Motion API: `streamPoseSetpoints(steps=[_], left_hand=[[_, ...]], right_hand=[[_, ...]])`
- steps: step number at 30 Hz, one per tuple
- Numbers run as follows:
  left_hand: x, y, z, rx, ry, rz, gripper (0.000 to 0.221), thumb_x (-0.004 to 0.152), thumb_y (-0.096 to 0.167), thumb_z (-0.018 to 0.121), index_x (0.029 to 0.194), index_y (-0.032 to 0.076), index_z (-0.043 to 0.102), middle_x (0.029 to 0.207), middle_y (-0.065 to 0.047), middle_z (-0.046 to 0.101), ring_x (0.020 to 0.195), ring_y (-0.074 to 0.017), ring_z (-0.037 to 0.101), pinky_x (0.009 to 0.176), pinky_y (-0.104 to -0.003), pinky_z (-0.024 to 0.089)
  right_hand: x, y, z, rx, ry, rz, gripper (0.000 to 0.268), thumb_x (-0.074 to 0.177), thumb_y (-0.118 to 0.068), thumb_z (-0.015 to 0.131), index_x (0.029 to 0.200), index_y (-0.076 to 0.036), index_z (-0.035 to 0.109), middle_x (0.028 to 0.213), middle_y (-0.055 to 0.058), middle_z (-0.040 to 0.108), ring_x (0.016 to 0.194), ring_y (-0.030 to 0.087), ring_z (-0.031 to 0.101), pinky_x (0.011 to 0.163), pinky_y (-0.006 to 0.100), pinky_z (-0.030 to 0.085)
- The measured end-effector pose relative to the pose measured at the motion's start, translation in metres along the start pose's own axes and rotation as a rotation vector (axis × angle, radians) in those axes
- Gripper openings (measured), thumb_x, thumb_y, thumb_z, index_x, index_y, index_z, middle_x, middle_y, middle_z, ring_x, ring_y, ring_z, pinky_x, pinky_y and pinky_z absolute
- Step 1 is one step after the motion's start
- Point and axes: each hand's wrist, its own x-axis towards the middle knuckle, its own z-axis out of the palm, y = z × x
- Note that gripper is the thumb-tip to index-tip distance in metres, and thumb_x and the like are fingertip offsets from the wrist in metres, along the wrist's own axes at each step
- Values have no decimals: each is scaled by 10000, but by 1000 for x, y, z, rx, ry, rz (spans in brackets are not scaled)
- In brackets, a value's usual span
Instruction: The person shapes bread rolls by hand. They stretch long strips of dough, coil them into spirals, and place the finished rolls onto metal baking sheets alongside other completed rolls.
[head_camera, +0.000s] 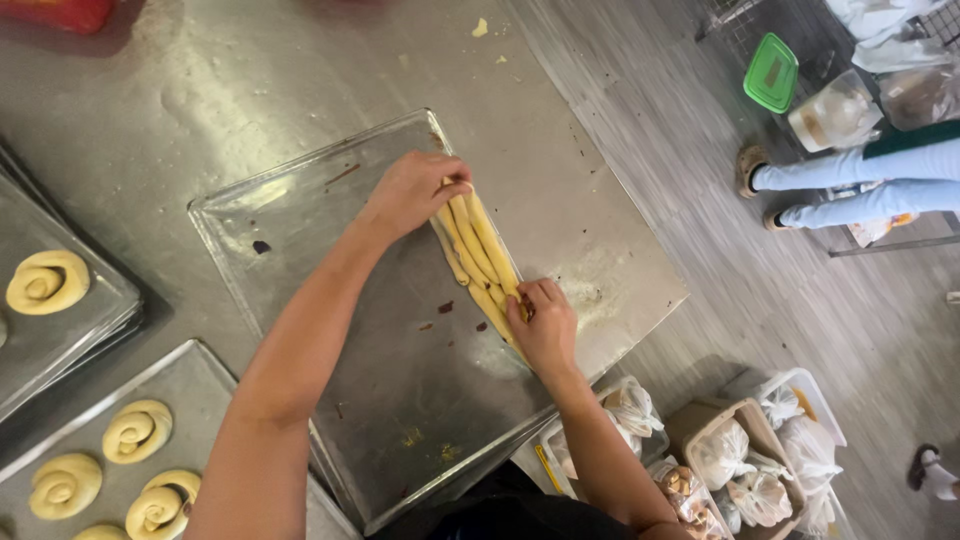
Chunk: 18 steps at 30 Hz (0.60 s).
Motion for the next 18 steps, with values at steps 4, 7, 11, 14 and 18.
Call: streamPoseSetpoints(steps=[4,7,11,14,18], left_hand=[[-20,3,-64,-223,302,-81,104,950,76,757,1053,62,765,939,-38,775,834,-128,761,746,-274,593],[-71,-25,-164,-103,475,-42,207,957,-85,715,1125,24,768,1019,-65,774,940,-156,765,849,-264,594],[-167,-65,-272,-282,665,-56,155,1045,-127,671,1128,-1,710,1056,-48,713,964,-114,691,911,-260,561],[-244,-79,-275,-360,756,-167,195,1067,-132,596,1101,18,715,1022,-35,730,941,-109,707,900,-249,570],[-330,-8,-212,-380,608,-410,104,975,-63,664,1021,27,689,991,-2,739,929,-99,708,869,-240,576]], right_hand=[[8,4,-21,-30,-218,-75,141,890,-133,739,982,-27,736,927,104,680,795,260,685,718,370,555],[-1,-9,-61,110,-423,-108,144,919,-154,697,958,-19,731,951,98,695,791,231,686,728,352,567],[-28,-33,-120,689,-833,-423,135,965,-172,710,918,-45,720,928,88,702,883,262,672,819,425,528],[-36,-49,-131,1349,-851,-528,161,937,-171,736,1000,-30,782,968,122,733,867,289,680,788,491,506],[-42,-82,-97,2000,16,37,229,868,-162,770,1068,-54,747,1184,102,708,1130,295,653,1002,488,495]])
